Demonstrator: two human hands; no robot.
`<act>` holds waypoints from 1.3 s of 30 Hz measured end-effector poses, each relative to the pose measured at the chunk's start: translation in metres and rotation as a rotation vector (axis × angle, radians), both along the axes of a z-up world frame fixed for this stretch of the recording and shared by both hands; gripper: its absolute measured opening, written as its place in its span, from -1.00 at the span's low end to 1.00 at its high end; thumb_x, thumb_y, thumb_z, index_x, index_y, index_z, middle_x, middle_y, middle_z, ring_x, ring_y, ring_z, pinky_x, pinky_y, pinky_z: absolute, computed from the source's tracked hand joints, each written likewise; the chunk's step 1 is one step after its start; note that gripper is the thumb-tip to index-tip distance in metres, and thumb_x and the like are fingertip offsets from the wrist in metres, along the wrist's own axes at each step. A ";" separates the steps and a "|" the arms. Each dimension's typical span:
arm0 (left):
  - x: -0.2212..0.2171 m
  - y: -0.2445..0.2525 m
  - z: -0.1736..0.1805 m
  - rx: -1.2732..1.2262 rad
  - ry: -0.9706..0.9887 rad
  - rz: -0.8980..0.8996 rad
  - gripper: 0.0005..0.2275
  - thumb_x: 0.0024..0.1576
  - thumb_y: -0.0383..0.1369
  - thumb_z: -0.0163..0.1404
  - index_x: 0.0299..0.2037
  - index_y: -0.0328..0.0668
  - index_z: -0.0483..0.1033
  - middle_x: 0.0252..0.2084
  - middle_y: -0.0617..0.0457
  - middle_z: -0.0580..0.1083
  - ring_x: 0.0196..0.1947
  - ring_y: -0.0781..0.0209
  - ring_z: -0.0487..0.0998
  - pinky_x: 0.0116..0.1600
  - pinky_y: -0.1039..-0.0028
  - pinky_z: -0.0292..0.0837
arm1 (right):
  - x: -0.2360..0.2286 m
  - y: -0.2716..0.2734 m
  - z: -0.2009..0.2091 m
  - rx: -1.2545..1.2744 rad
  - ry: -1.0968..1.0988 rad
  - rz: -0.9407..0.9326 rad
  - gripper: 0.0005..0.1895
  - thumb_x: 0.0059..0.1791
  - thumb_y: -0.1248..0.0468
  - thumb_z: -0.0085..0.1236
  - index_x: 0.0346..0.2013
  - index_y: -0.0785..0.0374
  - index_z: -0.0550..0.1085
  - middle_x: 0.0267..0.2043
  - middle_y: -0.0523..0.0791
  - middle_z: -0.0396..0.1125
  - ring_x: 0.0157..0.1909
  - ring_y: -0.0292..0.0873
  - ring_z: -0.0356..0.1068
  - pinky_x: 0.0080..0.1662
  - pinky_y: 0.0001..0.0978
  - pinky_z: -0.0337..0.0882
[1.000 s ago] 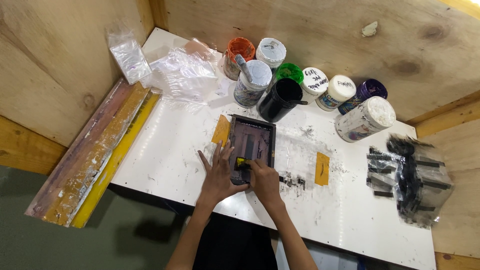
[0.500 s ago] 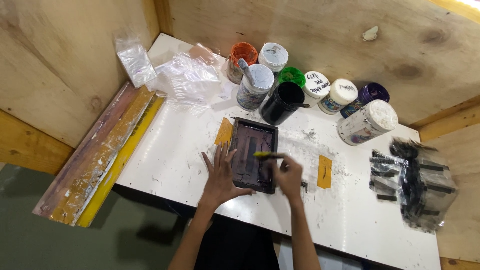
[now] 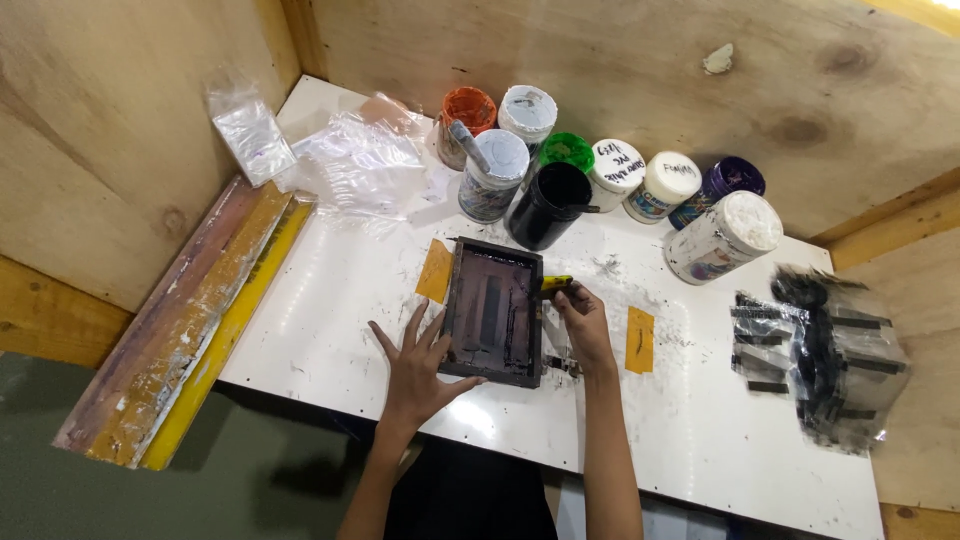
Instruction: The person spreads dark ink across a rectangular screen printing tray using a yellow squeegee. They then open a black ink container, scoop out more ink with a spatula, and add it to the tray before mixing it with the squeegee.
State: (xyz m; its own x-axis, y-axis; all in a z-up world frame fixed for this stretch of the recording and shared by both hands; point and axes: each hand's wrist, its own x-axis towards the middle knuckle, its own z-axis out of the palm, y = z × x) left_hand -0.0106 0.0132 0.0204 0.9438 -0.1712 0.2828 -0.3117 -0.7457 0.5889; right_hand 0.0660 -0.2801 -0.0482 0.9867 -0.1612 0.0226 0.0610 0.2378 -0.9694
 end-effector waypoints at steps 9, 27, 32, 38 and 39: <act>-0.007 0.021 0.007 -0.398 -0.002 0.046 -0.37 -0.26 -0.02 0.44 -0.01 -0.10 0.55 -0.16 0.04 0.62 0.42 -0.10 0.24 0.32 -0.55 -0.76 | 0.006 -0.019 -0.015 0.107 0.043 0.008 -0.77 0.10 0.38 0.11 0.05 0.37 0.51 -0.10 0.01 0.48 -0.09 -0.15 0.48 0.06 -0.25 0.43; -0.024 0.015 0.013 -0.233 -0.164 0.087 -0.60 -0.25 -0.03 0.37 -0.45 -0.05 0.46 0.35 -0.06 0.35 0.47 -0.03 0.15 0.42 -0.41 -0.75 | 0.004 -0.052 -0.019 0.607 0.143 -0.053 -0.58 -0.10 0.21 0.35 0.02 0.17 0.48 -0.01 -0.03 0.41 0.03 -0.09 0.39 0.33 0.07 0.35; -0.012 -0.029 -0.004 -0.213 -0.176 0.022 -0.60 -0.26 -0.03 0.41 -0.49 -0.03 0.46 0.31 0.01 0.41 0.44 -0.05 0.18 0.36 -0.47 -0.69 | -0.005 -0.038 0.009 0.615 -0.007 0.027 -0.71 0.01 0.26 0.23 0.00 0.23 0.48 -0.08 -0.05 0.49 0.01 -0.07 0.49 0.40 0.20 0.21; -0.003 -0.048 -0.017 -0.258 -0.118 -0.014 -0.60 -0.31 -0.16 0.47 -0.55 -0.06 0.43 0.29 -0.08 0.43 0.42 -0.12 0.21 0.34 -0.50 -0.69 | -0.002 -0.056 -0.013 0.467 0.013 -0.002 -0.76 0.10 0.25 0.11 0.07 0.14 0.50 -0.08 -0.12 0.51 0.00 -0.16 0.51 0.35 0.06 0.28; -0.003 -0.049 -0.018 -0.260 -0.108 -0.019 -0.59 -0.31 -0.15 0.47 -0.56 -0.07 0.43 0.28 -0.10 0.44 0.43 -0.13 0.20 0.34 -0.50 -0.69 | -0.003 -0.057 -0.012 0.448 0.012 -0.004 -0.76 0.11 0.24 0.10 0.07 0.12 0.50 -0.08 -0.15 0.51 -0.04 -0.21 0.51 0.35 0.05 0.28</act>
